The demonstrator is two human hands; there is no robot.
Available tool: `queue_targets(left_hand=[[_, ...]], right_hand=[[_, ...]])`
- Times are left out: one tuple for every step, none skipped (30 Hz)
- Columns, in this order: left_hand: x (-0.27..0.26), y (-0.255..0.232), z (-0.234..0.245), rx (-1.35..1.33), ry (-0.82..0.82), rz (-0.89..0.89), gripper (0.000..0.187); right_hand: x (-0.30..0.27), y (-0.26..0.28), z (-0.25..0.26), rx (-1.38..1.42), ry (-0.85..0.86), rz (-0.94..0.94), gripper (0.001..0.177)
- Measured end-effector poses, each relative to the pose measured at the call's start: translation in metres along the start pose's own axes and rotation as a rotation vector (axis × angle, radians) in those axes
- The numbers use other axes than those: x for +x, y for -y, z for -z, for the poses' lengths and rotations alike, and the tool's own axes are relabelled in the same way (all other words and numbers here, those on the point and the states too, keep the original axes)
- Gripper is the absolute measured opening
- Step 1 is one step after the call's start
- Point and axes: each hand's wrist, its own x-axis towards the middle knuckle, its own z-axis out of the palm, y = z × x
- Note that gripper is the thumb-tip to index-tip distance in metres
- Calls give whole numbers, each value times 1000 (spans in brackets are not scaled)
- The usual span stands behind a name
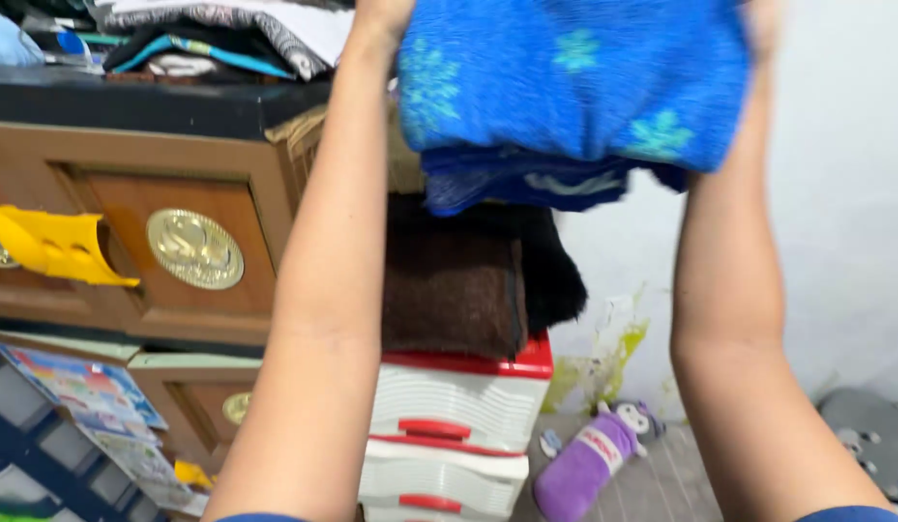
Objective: The person folds a tan garment and a stack of black clothes, places the folded clothes into a wardrobe shelf, then carries a small Hello Kitty board table with a cup, tissue packs and other items aside, and folds colorful towels and blankets on the bed.
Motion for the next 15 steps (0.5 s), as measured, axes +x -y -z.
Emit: queue_targets(left_hand=[[14,10,10,179,-78,-8,65],[23,18,21,357,-144,-6,67],[28,23,32,525,-208,11,69],[24,29,42,656,-240,24,71],[3,39,49,850,-259,158,95],[-14,43,48,843,-214,113,91],[-29,45,41,834,-168,68,88],[-44,45,30,821,-117,28,85],[-58,44,21,793,1,80,82],[-73,43,11,763,126,137,80],[-84,41,3,729,249,194,77],[-92,39,1,776,200,128,75],[-96,35,2,821,150,61,73],[-103,31,-5,858,105,-12,71],[-113,25,-15,873,-3,-167,57]], right_hand=[[22,-23,-1,-14,-3,-54,38],[26,-56,-5,-16,-9,-128,37],[40,-82,-8,-28,-12,-189,37],[52,-105,-10,-31,-15,-229,36],[62,-125,-12,-28,-17,-262,35],[68,-141,-10,-26,-26,-290,35],[75,-152,-5,-11,-40,-298,34],[81,-160,1,3,-53,-302,34],[87,-164,8,17,-65,-296,33],[91,-166,17,45,-87,-283,33],[95,-166,27,76,-108,-263,33],[96,-160,40,109,-130,-232,32],[89,-162,47,146,-159,-228,33],[80,-161,56,180,-195,-218,33],[67,-159,64,212,-232,-206,34]])
